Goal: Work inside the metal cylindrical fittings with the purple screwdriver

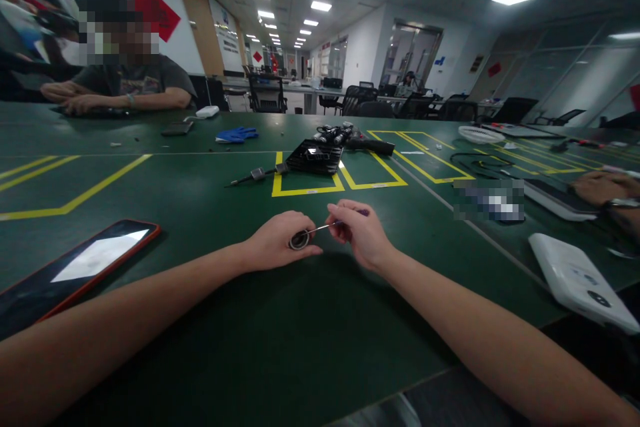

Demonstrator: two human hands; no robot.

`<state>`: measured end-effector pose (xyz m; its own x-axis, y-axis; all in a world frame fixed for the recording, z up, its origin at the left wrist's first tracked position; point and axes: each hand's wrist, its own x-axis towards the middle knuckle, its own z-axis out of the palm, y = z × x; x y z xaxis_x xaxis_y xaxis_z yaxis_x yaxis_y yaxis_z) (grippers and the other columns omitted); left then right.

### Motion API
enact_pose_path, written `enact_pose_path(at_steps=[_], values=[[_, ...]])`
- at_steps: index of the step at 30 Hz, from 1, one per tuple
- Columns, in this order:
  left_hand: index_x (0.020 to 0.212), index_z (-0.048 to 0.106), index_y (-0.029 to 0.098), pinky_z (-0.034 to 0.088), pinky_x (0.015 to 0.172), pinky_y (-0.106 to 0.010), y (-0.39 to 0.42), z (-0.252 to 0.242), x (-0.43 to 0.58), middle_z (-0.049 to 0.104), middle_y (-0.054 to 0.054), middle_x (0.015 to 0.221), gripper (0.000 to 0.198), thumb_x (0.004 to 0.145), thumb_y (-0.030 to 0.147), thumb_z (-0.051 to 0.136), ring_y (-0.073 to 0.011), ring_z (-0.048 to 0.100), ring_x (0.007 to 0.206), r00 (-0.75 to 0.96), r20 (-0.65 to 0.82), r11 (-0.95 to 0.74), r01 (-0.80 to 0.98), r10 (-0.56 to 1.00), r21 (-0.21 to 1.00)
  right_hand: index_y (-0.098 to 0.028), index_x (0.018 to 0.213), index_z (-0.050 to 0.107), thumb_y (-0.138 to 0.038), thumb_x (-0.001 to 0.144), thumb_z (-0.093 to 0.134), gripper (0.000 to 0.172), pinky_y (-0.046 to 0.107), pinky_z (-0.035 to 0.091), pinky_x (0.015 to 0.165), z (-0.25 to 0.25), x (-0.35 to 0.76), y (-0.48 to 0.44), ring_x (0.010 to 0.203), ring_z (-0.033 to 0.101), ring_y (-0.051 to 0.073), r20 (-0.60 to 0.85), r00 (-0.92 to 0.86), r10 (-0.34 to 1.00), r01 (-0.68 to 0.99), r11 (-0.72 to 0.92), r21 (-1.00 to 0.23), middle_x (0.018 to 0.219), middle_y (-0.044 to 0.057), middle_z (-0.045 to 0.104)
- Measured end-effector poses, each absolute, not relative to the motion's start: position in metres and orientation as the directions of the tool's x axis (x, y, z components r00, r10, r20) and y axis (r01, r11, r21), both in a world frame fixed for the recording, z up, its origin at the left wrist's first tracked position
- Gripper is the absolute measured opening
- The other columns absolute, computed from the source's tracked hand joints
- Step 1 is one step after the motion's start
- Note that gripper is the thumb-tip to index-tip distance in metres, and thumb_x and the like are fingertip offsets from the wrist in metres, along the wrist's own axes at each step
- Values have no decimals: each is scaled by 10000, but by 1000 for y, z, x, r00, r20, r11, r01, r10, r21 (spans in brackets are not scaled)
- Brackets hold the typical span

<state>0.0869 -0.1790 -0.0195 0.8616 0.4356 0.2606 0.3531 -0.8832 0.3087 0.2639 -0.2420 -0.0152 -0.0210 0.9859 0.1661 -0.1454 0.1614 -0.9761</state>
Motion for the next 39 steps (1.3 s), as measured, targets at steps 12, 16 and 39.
enact_pose_path(at_steps=[12, 16, 39], values=[[816, 540, 150, 391, 634, -260, -179, -22, 87, 569, -14, 773, 248, 811, 391, 600, -152, 512, 707, 878, 290, -916, 318, 382, 243, -166, 509, 564, -262, 739, 598, 252, 209, 279, 430, -16, 259, -245, 438, 444, 69, 220, 27, 975, -120, 222, -968, 443, -51, 496], [815, 546, 148, 394, 642, -264, -179, -21, 88, 565, -13, 778, 255, 807, 396, 606, -154, 516, 714, 876, 261, -903, 338, 405, 266, -170, 505, 542, -285, 738, 579, 262, 198, 235, 382, -21, 259, -241, 383, 403, 64, 159, 61, 985, -182, 168, -969, 407, -57, 467], [845, 537, 150, 394, 594, -246, -180, -21, 89, 568, -10, 791, 298, 777, 428, 618, -146, 528, 679, 834, 224, -842, 419, 505, 339, -172, 508, 556, -251, 767, 581, 272, 236, 319, 481, -17, 260, -248, 441, 421, 71, 335, 4, 942, -64, 335, -940, 442, -57, 475]])
